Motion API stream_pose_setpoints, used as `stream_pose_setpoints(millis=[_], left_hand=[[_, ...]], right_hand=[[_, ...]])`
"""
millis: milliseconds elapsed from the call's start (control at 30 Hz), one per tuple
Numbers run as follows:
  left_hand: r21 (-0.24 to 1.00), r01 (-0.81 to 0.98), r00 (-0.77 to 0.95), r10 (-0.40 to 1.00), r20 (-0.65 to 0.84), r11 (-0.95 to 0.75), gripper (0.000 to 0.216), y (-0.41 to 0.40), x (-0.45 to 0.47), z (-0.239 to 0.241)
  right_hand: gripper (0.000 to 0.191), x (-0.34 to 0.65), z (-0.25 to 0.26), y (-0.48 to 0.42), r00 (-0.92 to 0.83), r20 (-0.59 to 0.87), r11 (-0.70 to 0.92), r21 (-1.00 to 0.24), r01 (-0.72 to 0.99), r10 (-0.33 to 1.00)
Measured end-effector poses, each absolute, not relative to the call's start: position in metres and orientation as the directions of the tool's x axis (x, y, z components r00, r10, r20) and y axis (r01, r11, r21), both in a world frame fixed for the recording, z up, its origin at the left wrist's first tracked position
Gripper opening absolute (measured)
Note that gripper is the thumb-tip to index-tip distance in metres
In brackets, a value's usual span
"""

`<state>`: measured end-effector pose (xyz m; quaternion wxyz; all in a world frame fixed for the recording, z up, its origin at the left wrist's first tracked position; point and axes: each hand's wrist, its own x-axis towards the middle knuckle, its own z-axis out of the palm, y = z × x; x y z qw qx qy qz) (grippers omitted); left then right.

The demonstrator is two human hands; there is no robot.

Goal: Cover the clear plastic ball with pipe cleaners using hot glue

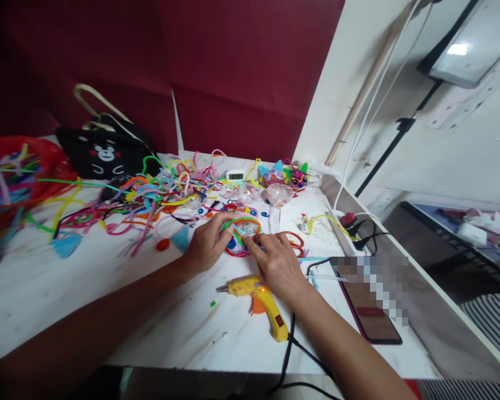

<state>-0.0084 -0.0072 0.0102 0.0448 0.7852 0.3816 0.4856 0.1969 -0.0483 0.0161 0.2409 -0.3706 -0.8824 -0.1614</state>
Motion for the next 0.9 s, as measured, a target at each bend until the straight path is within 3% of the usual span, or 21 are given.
stream_pose_setpoints(millis=[300, 633, 900], left_hand=[[0.258, 0.575, 0.425, 0.552, 0.718, -0.777, 0.016, 0.001, -0.018, 0.019], [-0.109, 0.485, 0.607, 0.244, 0.757, -0.868, 0.030, 0.004, -0.027, 0.012], [-0.109, 0.438, 0.646, 0.228, 0.728, -0.892, 0.032, 0.007, -0.034, 0.009]], right_hand=[[0.040, 0.194, 0.024, -0.045, -0.608, 0.526, 0.675, 0.084, 0.733, 0.595], [0.043, 0.191, 0.024, -0.046, -0.592, 0.536, 0.677, 0.050, 0.734, 0.602], [0.043, 0.198, 0.022, -0.045, -0.566, 0.561, 0.722, -0.086, 0.687, 0.604]])
